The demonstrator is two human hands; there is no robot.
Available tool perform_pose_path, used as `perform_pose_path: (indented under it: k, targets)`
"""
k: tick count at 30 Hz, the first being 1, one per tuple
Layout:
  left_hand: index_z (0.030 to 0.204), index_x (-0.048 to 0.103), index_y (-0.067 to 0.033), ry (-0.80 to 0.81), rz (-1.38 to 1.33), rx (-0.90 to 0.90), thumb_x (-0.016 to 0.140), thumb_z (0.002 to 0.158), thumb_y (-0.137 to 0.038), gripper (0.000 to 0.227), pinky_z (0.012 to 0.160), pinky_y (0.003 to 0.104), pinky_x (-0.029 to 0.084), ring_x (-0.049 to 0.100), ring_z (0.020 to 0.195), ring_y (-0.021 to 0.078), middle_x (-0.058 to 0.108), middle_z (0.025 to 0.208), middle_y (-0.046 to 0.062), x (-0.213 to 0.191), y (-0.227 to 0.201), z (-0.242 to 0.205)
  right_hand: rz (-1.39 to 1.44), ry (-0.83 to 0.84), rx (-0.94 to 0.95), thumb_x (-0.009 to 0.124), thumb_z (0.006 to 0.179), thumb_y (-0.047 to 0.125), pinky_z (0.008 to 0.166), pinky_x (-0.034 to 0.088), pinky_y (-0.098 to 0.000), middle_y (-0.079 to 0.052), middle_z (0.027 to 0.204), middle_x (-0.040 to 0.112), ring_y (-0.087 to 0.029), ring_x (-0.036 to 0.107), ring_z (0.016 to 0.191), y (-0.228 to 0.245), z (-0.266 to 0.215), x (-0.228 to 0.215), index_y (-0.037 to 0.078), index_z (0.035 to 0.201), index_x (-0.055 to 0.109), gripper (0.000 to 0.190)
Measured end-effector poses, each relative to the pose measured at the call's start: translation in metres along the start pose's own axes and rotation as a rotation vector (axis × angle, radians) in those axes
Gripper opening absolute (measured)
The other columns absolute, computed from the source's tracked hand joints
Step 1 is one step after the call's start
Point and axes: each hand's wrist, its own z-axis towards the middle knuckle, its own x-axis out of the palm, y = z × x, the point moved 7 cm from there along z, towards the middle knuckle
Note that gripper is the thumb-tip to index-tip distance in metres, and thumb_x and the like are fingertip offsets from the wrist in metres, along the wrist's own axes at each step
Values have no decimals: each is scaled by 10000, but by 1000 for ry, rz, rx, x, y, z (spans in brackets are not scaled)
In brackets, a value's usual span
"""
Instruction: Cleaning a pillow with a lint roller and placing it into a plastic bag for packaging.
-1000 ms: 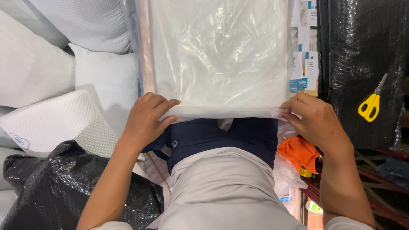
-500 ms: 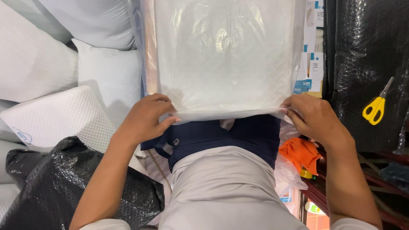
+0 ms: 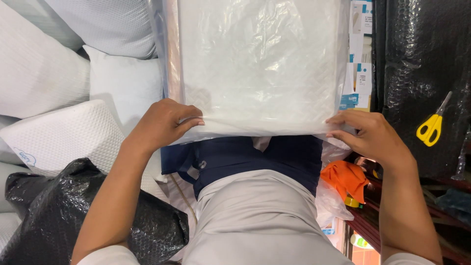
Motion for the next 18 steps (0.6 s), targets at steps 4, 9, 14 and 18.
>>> perform_pose_path:
  k: [4, 9, 14, 18]
  targets:
    - [866, 707, -119, -43, -45, 118, 699, 980, -300, 214, 581, 376, 426, 620, 598, 232, 666, 671, -13, -7, -6, 4, 28, 24, 14, 786, 867, 180, 915, 522, -318, -43, 987, 755, -186, 712, 936, 2, 2, -3, 51, 1019, 737, 205]
    - [852, 738, -155, -31, 58, 16, 740, 909, -455, 305, 628, 385, 427, 593, 712, 230, 630, 615, -2, 5, 17, 3, -49, 5, 31, 721, 948, 151, 821, 517, -307, -32, 914, 760, -180, 709, 849, -4, 4, -2, 48, 970, 728, 106]
    - [781, 727, -176, -100, 31, -35, 771, 909, -404, 265, 584, 348, 406, 580, 610, 195, 628, 622, -14, 25, 52, -3, -2, -12, 123, 745, 935, 149, 787, 508, -291, -5, 934, 777, -130, 705, 850, -24, 6, 1, 62, 985, 766, 103]
    - [780, 736, -171, -103, -53, -58, 786, 897, -373, 239, 586, 323, 396, 587, 600, 168, 646, 631, -32, 24, 58, 0, 121, 44, 230, 711, 938, 125, 841, 504, -258, 3, 953, 786, -93, 692, 898, -45, 6, 4, 68, 990, 771, 98]
